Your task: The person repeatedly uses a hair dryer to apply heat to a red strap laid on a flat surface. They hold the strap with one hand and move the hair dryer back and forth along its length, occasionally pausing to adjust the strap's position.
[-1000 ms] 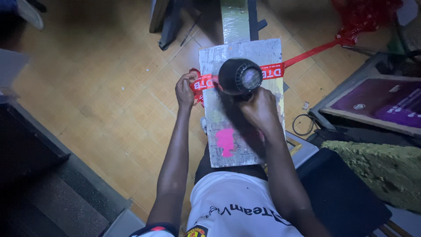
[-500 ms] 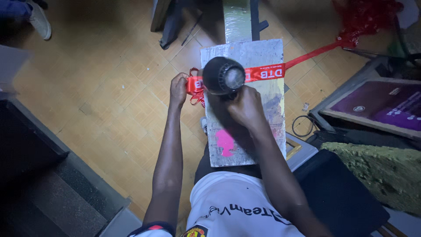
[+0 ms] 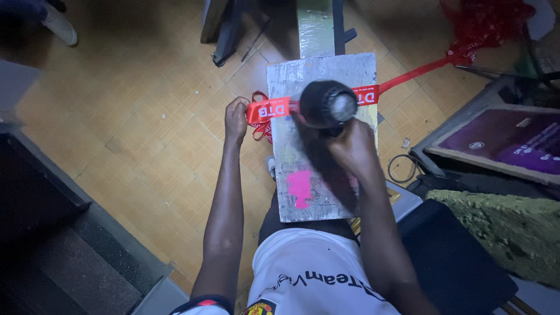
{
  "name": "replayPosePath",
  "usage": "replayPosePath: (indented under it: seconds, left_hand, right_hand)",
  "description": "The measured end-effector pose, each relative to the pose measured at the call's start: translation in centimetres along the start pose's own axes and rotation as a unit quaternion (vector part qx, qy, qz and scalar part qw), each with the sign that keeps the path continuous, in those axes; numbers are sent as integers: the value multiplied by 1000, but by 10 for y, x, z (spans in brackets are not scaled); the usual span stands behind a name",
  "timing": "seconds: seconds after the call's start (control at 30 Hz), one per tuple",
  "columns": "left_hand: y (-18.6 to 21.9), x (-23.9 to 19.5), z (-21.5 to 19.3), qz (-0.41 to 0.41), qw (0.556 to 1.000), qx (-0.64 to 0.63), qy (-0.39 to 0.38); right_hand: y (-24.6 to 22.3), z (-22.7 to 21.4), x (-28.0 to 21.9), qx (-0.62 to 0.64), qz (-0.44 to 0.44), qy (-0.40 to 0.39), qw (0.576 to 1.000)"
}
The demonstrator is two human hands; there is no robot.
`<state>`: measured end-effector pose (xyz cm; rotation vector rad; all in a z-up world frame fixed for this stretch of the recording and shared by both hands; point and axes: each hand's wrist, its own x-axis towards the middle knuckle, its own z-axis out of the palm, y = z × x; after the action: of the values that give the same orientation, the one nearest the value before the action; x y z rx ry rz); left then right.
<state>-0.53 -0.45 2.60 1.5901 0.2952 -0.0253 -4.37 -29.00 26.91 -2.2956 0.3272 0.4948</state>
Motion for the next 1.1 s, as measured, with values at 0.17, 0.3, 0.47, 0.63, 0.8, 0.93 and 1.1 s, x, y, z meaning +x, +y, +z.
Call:
replayPosePath:
  seconds: [0.17,0.3,0.47,0.63,0.8,0.93,1.1]
  left_hand:
    - [-18,7,1,3,1000,-1,12]
    - [-36,15,0,5,999,19,26]
    - [-17,6,15,19,999,42,15]
    - [-6,4,23,6,992,130,4]
    - [7,-2,27,5,989,150,2]
    - [3,-1,30,25,991,130,-1]
    - [4,1,28,19,993,115,9]
  right_hand:
    - [5,-33,-9,-7,12,55,998]
    - [21,-41,-9,-39,51,78,995]
    - [-1,-48,-22,36,50,62,996]
    - [32,-47,-12,4,70,87,994]
    - [50,-62,-16,-4,117,138,984]
    - [94,-62,-2,11,77,175,982]
    - [104,-72,4,39,120,201,971]
